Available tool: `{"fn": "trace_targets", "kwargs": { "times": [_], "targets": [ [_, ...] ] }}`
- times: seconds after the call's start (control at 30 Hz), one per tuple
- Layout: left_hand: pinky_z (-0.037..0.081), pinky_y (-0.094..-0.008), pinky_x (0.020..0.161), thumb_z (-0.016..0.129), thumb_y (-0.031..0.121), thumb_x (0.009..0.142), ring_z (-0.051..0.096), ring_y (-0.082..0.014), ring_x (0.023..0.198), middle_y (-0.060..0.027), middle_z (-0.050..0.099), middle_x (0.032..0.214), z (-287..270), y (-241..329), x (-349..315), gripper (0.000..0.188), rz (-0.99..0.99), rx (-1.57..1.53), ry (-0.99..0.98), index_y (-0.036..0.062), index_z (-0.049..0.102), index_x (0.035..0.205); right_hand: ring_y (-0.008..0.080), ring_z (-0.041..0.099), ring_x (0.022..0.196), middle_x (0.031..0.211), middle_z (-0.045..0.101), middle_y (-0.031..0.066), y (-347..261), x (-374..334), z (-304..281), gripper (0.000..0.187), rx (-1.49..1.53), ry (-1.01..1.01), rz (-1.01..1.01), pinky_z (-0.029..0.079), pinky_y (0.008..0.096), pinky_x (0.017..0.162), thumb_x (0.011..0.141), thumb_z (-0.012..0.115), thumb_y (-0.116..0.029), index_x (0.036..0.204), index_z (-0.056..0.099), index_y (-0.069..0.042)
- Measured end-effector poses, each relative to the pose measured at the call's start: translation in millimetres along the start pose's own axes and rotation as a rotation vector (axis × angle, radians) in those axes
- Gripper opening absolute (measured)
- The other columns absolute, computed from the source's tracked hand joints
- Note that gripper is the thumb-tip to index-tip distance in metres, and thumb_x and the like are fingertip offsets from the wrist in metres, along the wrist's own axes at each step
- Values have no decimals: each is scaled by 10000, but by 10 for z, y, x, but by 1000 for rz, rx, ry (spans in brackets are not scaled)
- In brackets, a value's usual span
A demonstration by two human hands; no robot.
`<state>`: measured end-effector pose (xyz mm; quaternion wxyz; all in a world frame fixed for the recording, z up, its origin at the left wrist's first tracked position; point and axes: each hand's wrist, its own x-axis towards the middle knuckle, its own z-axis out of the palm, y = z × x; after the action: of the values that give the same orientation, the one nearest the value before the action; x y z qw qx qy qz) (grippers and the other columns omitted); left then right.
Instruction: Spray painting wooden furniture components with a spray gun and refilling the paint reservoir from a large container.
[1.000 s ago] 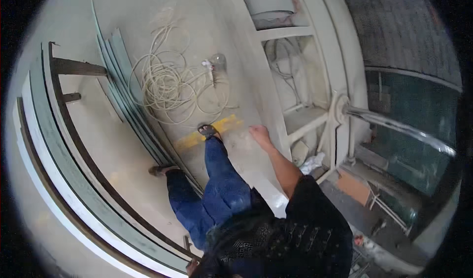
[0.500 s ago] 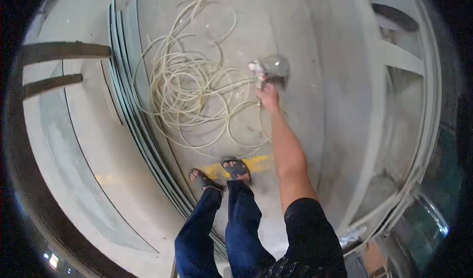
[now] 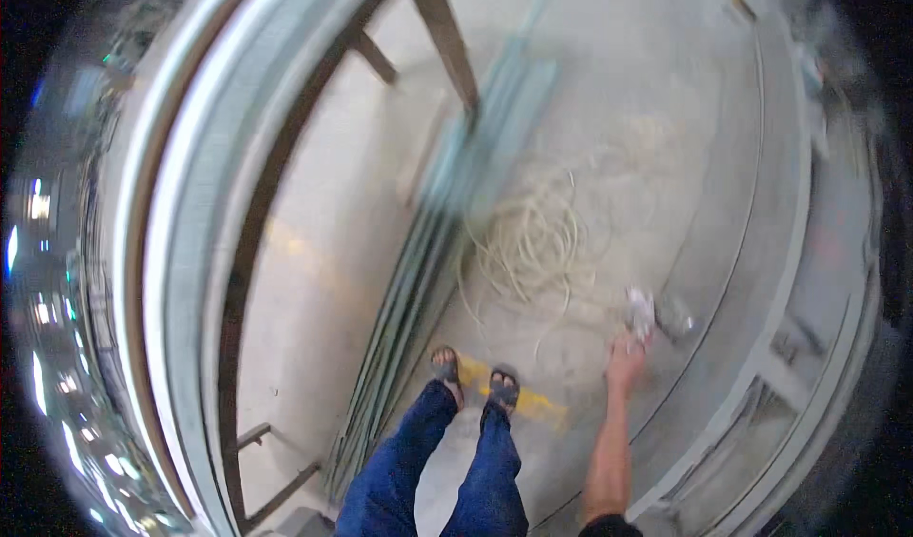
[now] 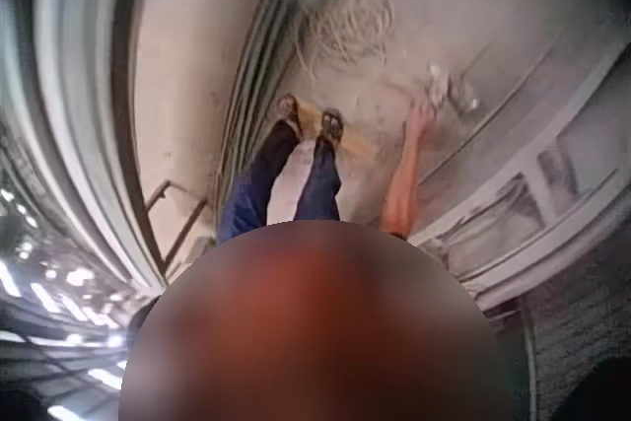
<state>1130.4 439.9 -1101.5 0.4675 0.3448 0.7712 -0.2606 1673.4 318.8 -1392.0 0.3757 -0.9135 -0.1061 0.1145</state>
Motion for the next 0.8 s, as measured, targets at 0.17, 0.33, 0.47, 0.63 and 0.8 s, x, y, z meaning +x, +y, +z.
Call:
{"fn": "trace_targets", "kwargs": {
  "times": [0.17,0.33,0.47,0.63,0.8],
  "targets": [
    [492,-315,624,522,277,844,582,-200,730,-123,604,861,112,-94,-481,247,54,-211,0,58,574,947,143,564,658,868,612,82,-1792,269,-1314,246,404,-297,51,467,309,619,837,547,-153,1035,595,-15],
    [500,-308,579,490,255,861,591,-191,675,-106,616,808,166,-218,-853,239,114,-444,22,40,591,890,117,518,543,748,580,36,-3292,744,-1675,235,602,-499,-180,406,263,468,838,521,-91,1055,573,-15],
    [489,-289,533,490,225,862,589,-174,636,-88,616,770,286,-103,-962,231,272,-566,78,22,597,847,95,486,455,640,537,15,-4174,932,-1782,222,709,-625,-277,373,249,404,834,517,-40,1046,582,-24],
    [425,-235,462,528,261,891,546,-115,602,-37,576,752,530,75,-938,239,186,-897,133,32,590,866,55,407,425,648,501,-19,-4920,1051,-1719,214,722,-753,-366,314,220,379,852,526,-62,1053,587,-26],
    [382,-232,418,521,275,885,514,-111,566,-25,579,769,802,233,-845,228,233,-1056,155,52,564,907,42,339,395,537,399,-59,-5417,1229,-1583,207,540,-820,-533,288,223,355,902,529,-141,1054,589,-13]
  ]
}}
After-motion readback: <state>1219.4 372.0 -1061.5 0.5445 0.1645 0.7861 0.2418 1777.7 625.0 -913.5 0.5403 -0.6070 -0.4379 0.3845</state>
